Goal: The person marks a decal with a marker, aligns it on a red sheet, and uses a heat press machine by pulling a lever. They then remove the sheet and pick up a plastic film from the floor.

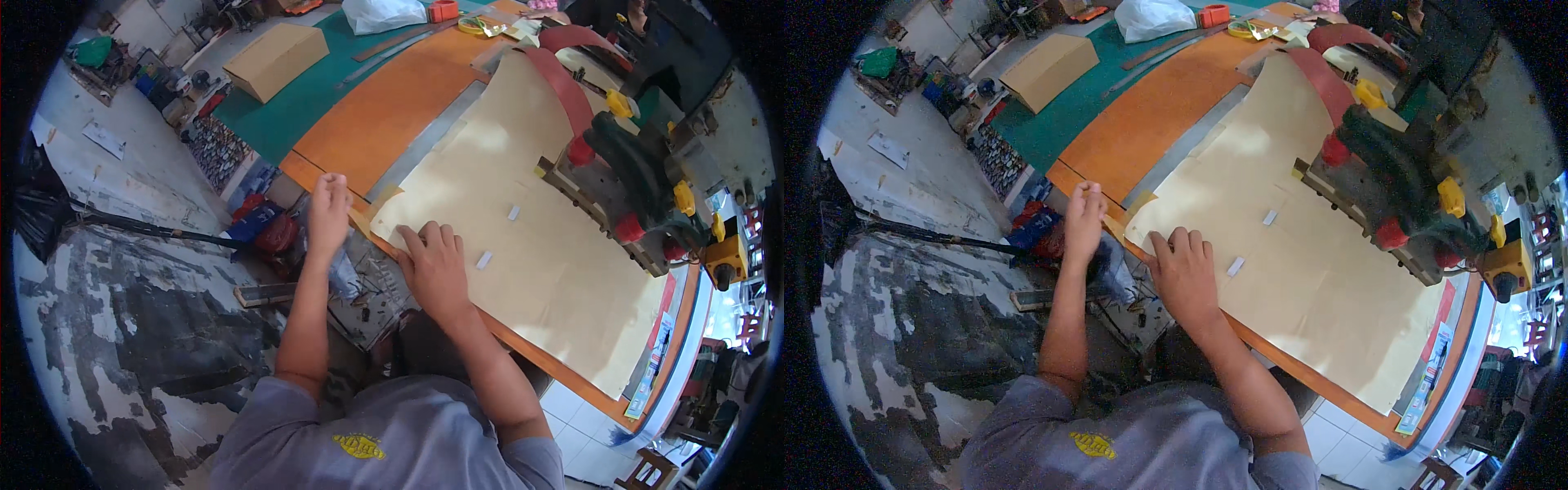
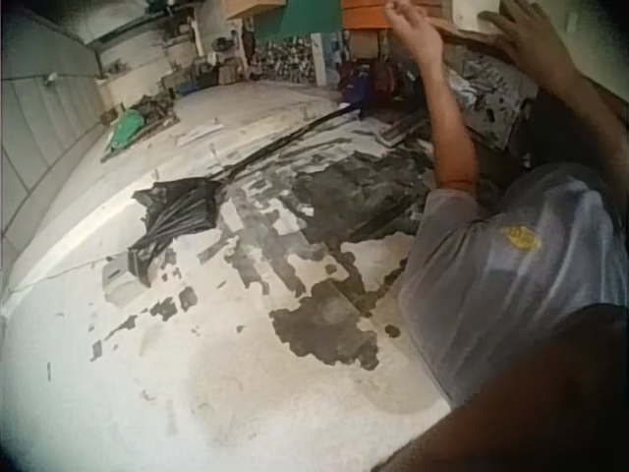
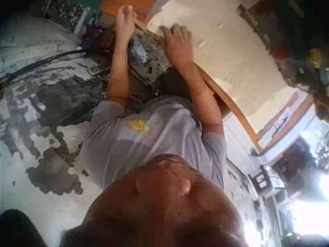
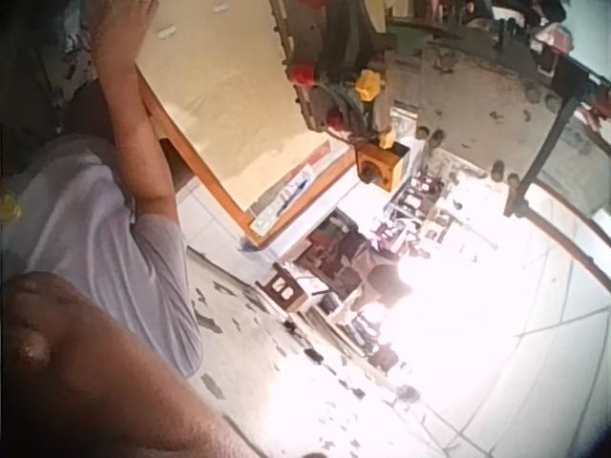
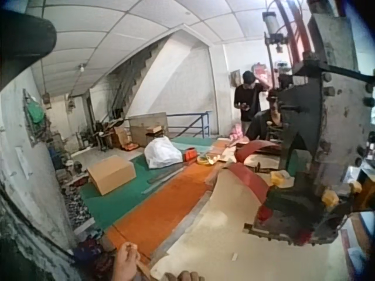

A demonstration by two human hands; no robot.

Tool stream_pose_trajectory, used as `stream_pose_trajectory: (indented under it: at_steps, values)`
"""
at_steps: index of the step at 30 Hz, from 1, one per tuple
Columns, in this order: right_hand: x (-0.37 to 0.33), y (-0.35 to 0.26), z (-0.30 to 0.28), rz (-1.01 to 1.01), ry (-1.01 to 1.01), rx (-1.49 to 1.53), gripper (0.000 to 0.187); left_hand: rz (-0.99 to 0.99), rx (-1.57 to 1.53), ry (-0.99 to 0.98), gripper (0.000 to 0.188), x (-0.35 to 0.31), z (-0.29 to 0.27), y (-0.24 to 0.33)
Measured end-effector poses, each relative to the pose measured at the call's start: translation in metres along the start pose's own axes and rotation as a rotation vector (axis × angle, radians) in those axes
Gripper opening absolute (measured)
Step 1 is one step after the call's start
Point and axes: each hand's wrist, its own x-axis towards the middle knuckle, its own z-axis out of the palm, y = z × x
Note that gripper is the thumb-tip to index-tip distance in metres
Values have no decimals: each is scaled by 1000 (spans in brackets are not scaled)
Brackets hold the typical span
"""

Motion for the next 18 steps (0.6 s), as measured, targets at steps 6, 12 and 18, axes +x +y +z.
stream_pose_trajectory:
  at_steps: [6, 12, 18]
  values:
    - [2, -3, -1, 36, -25, 19, 46, -111, -478, 12, 26, -28, -15, 1]
    - [0, 0, 0, 34, -21, 18, 45, 368, 857, 60, 60, -60, -4, 19]
    - [2, -2, -1, 34, -35, 13, 45, -2, 662, -101, 53, -63, -7, 10]
